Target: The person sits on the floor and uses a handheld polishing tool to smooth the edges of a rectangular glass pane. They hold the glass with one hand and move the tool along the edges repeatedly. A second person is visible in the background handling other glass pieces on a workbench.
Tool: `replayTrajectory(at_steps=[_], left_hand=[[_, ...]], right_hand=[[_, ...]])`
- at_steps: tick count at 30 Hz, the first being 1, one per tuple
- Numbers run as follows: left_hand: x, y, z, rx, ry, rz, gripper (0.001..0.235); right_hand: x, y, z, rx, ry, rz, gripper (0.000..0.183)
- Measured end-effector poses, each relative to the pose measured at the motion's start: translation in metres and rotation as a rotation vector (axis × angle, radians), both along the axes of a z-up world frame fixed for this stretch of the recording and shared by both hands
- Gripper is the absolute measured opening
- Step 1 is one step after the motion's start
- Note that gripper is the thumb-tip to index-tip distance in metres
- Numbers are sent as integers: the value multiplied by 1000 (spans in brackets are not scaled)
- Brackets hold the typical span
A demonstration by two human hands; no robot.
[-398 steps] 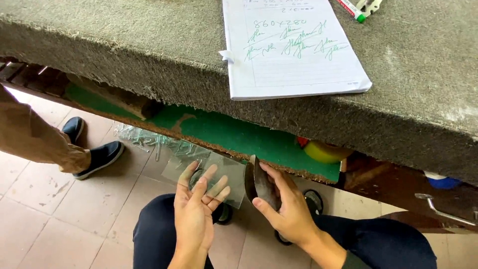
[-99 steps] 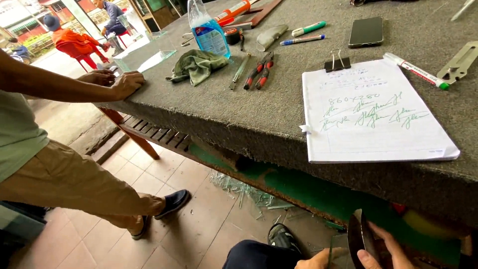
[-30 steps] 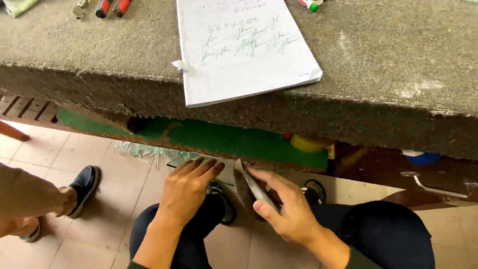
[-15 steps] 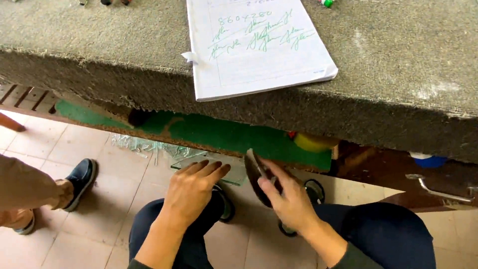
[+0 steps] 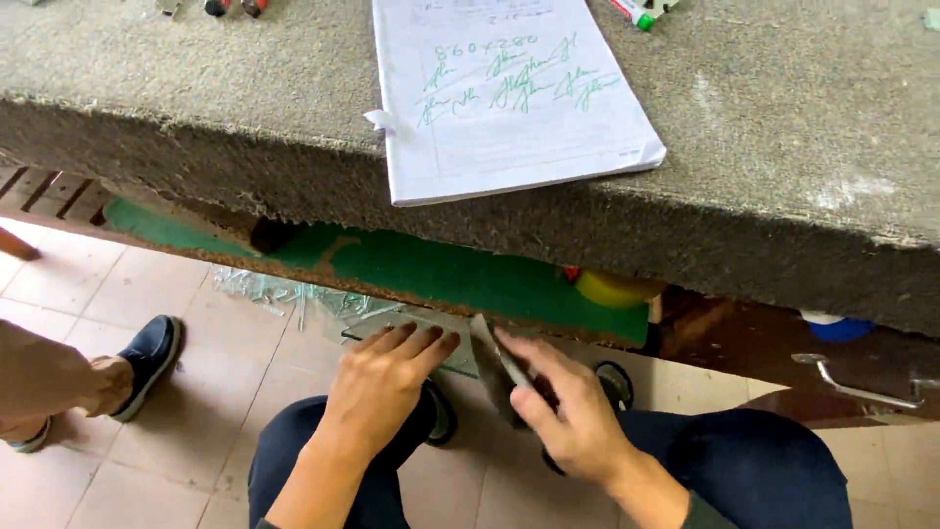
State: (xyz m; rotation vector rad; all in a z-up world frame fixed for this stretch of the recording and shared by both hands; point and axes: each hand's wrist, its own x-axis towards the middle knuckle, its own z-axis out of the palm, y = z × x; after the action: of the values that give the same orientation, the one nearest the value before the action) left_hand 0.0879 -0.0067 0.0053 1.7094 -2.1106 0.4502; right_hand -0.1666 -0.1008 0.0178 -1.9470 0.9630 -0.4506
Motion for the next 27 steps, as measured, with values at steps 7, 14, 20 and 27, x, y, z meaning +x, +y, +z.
replayTrajectory(at_steps=[7, 14, 20, 27], left_hand=[[-1, 6, 7, -77, -45, -16, 41], [-8, 0, 5, -54, 48, -13, 43], [-12, -4, 2, 62, 3, -52, 38], [-9, 2, -6, 21, 8, -42, 39]], right_hand=[[3, -26, 0, 34, 97, -51, 62], [-12, -32, 7, -3, -164, -211, 61], [-4, -4, 24, -211, -283, 133, 66], [0, -21, 2, -69, 57, -12, 66]])
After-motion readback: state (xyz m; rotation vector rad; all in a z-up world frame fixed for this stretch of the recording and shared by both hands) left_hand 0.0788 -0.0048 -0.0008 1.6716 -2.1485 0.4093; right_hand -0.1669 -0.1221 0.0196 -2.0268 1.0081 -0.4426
